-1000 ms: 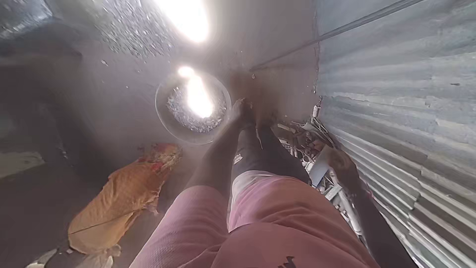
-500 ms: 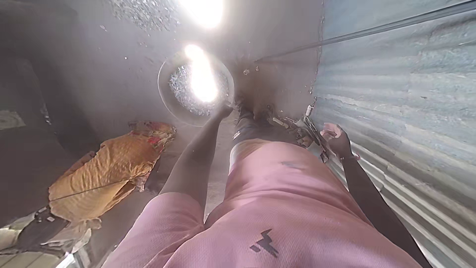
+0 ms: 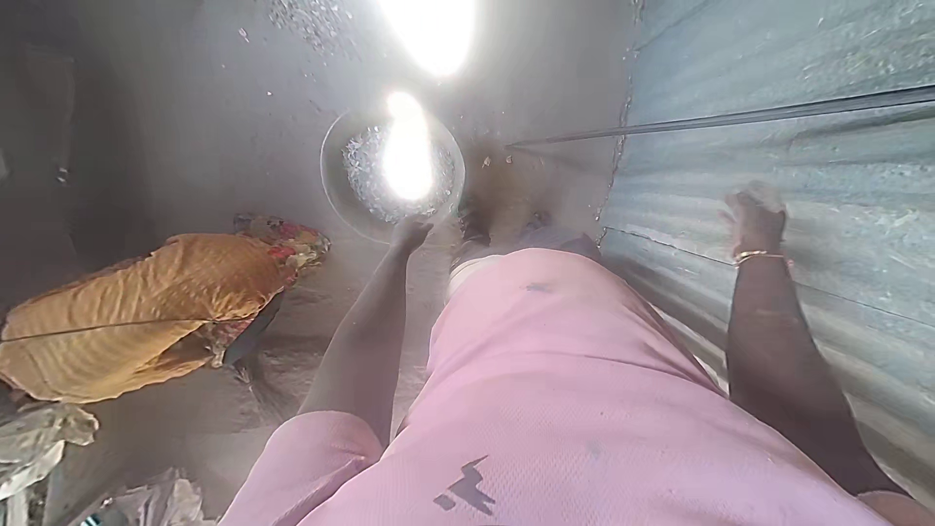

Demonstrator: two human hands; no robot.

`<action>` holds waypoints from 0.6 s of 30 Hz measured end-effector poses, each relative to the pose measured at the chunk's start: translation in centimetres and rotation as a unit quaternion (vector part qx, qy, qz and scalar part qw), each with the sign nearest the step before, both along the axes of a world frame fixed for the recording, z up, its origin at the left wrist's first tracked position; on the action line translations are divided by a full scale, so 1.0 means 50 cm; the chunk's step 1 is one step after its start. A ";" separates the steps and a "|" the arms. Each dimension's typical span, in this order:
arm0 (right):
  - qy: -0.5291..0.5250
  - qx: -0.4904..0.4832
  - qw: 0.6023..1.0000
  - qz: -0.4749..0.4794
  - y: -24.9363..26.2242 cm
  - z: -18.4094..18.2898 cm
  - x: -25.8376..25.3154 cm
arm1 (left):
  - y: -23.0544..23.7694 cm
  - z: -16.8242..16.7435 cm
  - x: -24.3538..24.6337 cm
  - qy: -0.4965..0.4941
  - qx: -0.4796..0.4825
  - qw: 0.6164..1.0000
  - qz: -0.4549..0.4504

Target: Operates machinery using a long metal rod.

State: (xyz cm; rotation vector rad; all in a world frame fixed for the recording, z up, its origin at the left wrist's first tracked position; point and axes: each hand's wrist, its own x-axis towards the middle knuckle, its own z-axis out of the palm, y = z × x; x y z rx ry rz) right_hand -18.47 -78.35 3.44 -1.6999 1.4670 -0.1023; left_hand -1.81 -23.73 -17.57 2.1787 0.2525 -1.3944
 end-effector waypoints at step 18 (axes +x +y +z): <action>-0.260 0.024 0.964 0.051 -0.392 0.045 0.060 | -0.230 0.118 -0.365 -0.030 0.053 0.988 0.141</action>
